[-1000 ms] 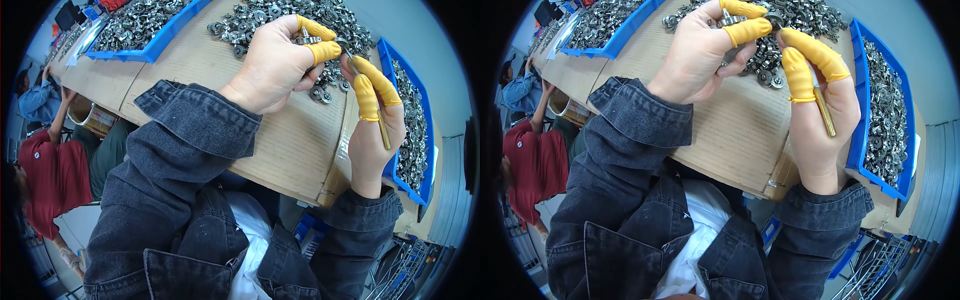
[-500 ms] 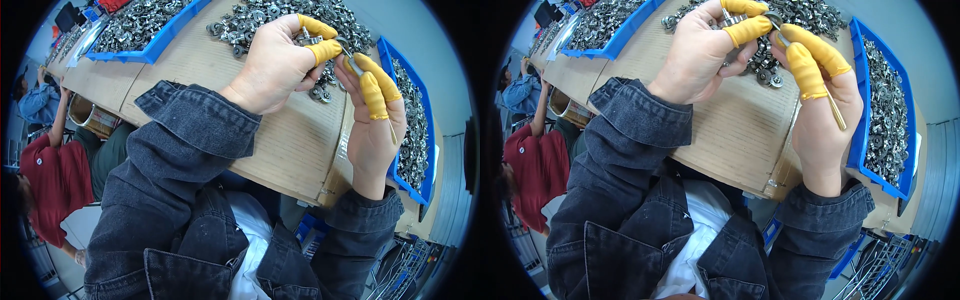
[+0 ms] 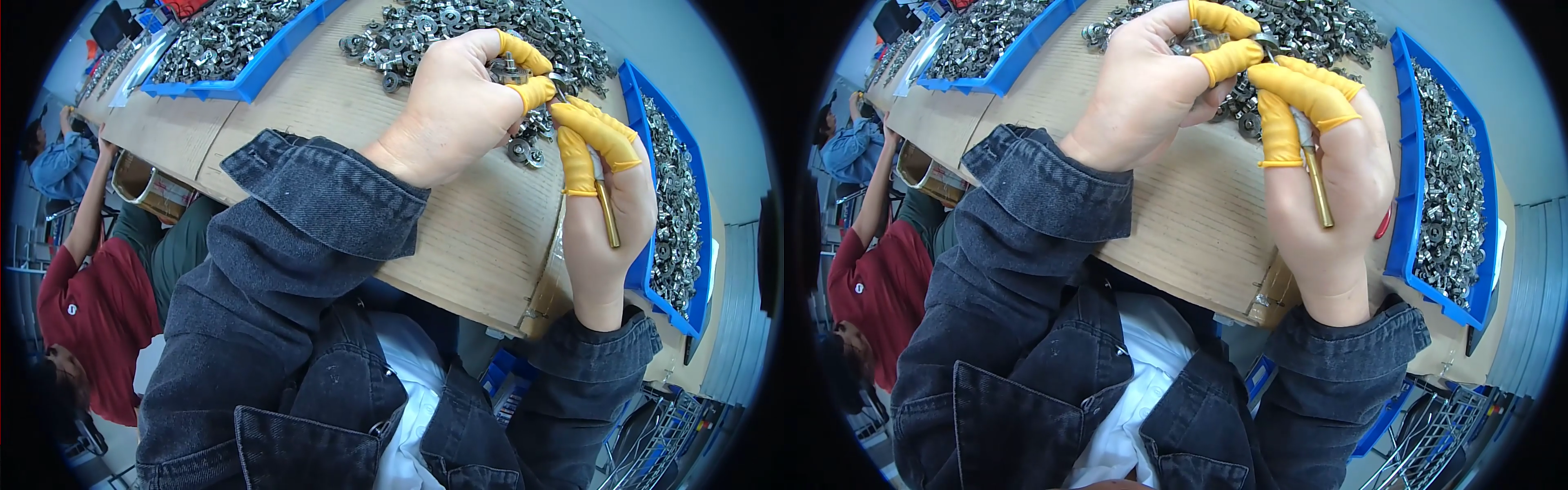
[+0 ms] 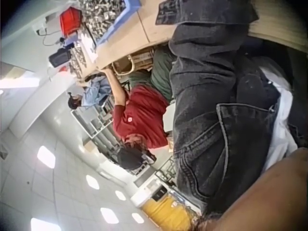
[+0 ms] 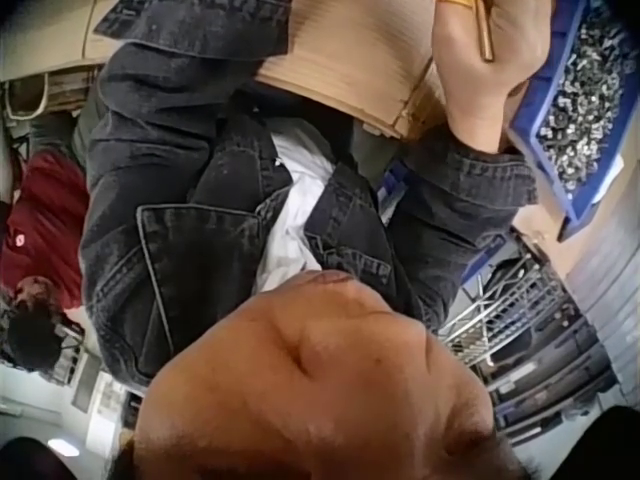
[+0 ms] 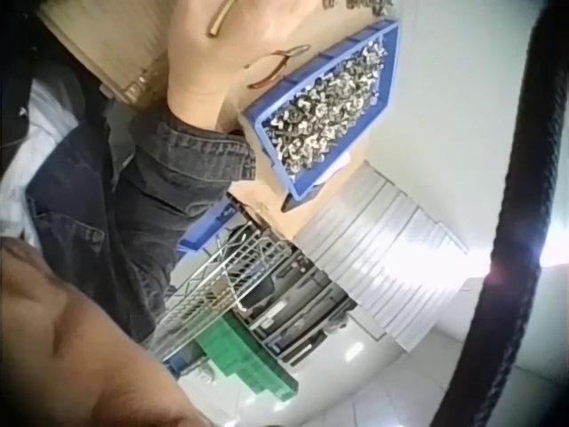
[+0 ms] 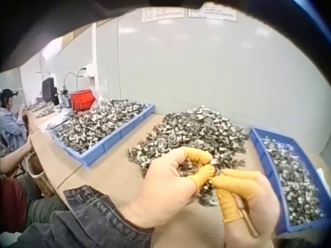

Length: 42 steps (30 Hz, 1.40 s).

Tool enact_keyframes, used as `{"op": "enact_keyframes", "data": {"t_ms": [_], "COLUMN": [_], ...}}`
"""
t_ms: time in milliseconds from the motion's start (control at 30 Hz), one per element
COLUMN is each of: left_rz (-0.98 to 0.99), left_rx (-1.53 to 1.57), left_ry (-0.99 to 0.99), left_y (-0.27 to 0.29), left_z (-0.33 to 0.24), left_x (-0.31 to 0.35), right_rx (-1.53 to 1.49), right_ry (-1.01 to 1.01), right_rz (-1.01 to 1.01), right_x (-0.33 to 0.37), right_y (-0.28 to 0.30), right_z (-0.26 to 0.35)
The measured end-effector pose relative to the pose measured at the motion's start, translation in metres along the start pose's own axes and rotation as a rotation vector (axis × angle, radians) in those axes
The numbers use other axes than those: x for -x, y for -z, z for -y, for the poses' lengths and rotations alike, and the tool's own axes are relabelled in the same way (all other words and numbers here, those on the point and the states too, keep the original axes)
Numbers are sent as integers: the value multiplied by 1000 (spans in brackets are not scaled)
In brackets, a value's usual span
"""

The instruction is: Sort small metal components into bins while wearing finger cots and using tweezers.

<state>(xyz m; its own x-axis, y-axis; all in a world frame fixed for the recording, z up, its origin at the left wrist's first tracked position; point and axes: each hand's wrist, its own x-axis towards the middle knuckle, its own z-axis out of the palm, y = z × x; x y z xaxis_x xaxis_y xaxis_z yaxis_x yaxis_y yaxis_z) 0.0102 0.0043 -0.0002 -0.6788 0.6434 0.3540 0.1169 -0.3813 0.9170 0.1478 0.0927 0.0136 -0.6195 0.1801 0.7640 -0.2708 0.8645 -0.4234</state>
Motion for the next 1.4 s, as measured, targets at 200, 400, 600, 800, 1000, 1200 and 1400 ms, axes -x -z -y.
{"op": "enact_keyframes", "data": {"t_ms": [200,400,600,800,1000,1200,1400], "left_rz": [17,74,93,56,25,63,60], "left_rx": [39,236,424,179,-121,-228,50], "left_ry": [3,66,83,-6,-132,-113,61], "left_y": [2,3,5,3,3,5,2], "left_z": [1,-5,-4,-6,-1,3,-2], "left_x": [0,1,0,2,-2,-5,1], "right_rx": [258,8,-106,-37,-31,-8,120], "right_ry": [64,67,80,79,-13,-49,63], "right_rz": [-7,-76,-104,-73,-41,-14,-86], "right_x": [0,4,3,3,2,3,4], "right_y": [-3,-4,-6,-4,-3,-2,-5], "right_z": [7,-4,-5,-6,2,3,-1]}}
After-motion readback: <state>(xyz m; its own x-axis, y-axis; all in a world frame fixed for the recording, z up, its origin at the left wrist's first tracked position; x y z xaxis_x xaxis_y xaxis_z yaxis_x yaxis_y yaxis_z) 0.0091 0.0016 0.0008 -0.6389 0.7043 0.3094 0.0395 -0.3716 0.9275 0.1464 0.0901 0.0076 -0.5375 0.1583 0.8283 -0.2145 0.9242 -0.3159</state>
